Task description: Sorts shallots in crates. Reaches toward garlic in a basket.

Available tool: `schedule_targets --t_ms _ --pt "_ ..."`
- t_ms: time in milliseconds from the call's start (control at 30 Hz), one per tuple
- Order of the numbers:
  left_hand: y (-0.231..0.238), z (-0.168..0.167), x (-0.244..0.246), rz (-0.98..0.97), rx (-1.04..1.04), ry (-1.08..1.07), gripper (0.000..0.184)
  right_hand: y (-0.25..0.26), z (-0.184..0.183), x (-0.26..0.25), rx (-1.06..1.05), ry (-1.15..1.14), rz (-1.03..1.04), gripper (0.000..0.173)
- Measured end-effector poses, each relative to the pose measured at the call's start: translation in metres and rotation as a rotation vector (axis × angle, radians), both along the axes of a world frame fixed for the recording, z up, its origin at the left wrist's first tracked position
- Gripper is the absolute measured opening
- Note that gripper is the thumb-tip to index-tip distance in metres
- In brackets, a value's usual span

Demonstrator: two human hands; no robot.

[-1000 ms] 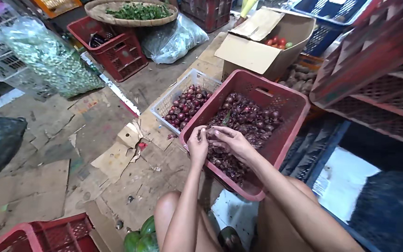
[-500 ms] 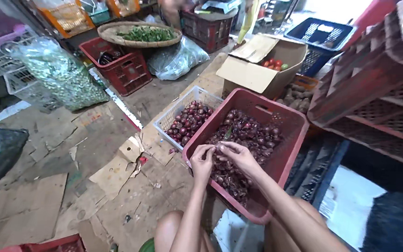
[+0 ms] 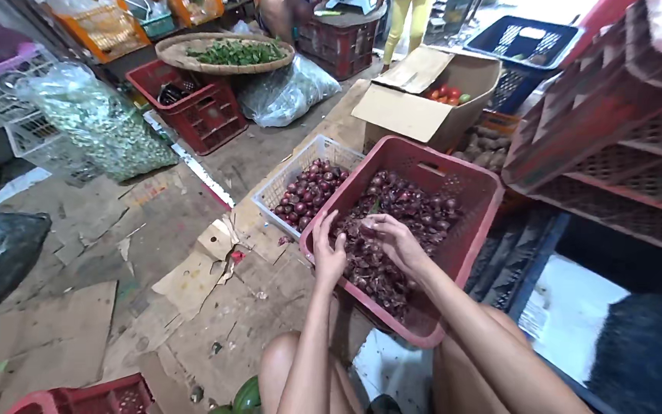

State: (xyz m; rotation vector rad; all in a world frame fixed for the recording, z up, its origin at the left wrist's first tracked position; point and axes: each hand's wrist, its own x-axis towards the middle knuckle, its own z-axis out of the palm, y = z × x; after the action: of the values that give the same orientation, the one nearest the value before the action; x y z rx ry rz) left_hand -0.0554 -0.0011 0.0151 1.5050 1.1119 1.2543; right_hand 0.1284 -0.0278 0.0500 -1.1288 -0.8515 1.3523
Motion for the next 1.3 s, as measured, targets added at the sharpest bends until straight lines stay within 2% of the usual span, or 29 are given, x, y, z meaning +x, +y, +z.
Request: schedule_targets --t_ms 133,233,267,367,467,533,633,767,867,967,1100,1200,1300 --pt "-0.009 0.019 0.009 -0.185 -0.179 -0.203 0.054 0.000 0.001 -0.005 0.261 -0.402 0.009 0.055" --pt "-0.015 0.023 0.013 -0.266 -0.176 -0.302 0.072 -0.007 -0.001 -0.014 0.377 -0.533 0.005 0.060" --pt "-0.016 0.022 0.015 -0.256 -0.146 -0.309 0.069 -0.010 -0.001 -0.017 0.402 -0.589 -0.008 0.058" --pt "-0.016 0.019 0.018 -0.174 -0.075 -0.308 0.045 -0.016 -0.001 -0.021 0.481 -0.802 -0.050 0.048" --pt "-0.014 0.011 0.016 -0.083 -0.054 -0.245 0.031 -0.020 -0.006 -0.023 0.469 -0.909 -0.067 0.043" --pt "-0.011 0.002 0.017 0.034 -0.039 -0.224 0.022 -0.022 -0.009 -0.025 0.450 -0.924 -0.035 0.042" --pt "-0.004 -0.010 0.014 0.093 -0.050 -0.209 0.018 -0.022 -0.010 -0.025 0.379 -0.859 0.026 0.046" --pt "-0.001 -0.002 0.010 -0.039 -0.217 -0.313 0.030 -0.010 -0.014 -0.017 0.325 -0.712 0.029 0.049" --pt "-0.012 0.005 0.017 -0.037 -0.229 -0.338 0.029 -0.009 -0.016 -0.018 0.324 -0.778 -0.050 0.047" --pt "-0.016 0.001 0.024 0.088 -0.208 -0.292 0.024 -0.010 -0.017 -0.020 0.389 -0.900 -0.092 0.044" --pt "-0.014 -0.014 0.025 0.219 -0.148 -0.234 0.009 -0.016 -0.021 -0.018 0.415 -0.958 -0.021 0.043" --pt "-0.012 -0.016 0.024 0.186 -0.086 -0.102 0.007 -0.018 -0.018 -0.019 0.324 -0.894 0.033 0.046" --pt "-0.006 -0.013 0.023 0.173 -0.055 0.005 0.012 -0.012 -0.009 -0.014 0.170 -0.697 0.087 0.050"
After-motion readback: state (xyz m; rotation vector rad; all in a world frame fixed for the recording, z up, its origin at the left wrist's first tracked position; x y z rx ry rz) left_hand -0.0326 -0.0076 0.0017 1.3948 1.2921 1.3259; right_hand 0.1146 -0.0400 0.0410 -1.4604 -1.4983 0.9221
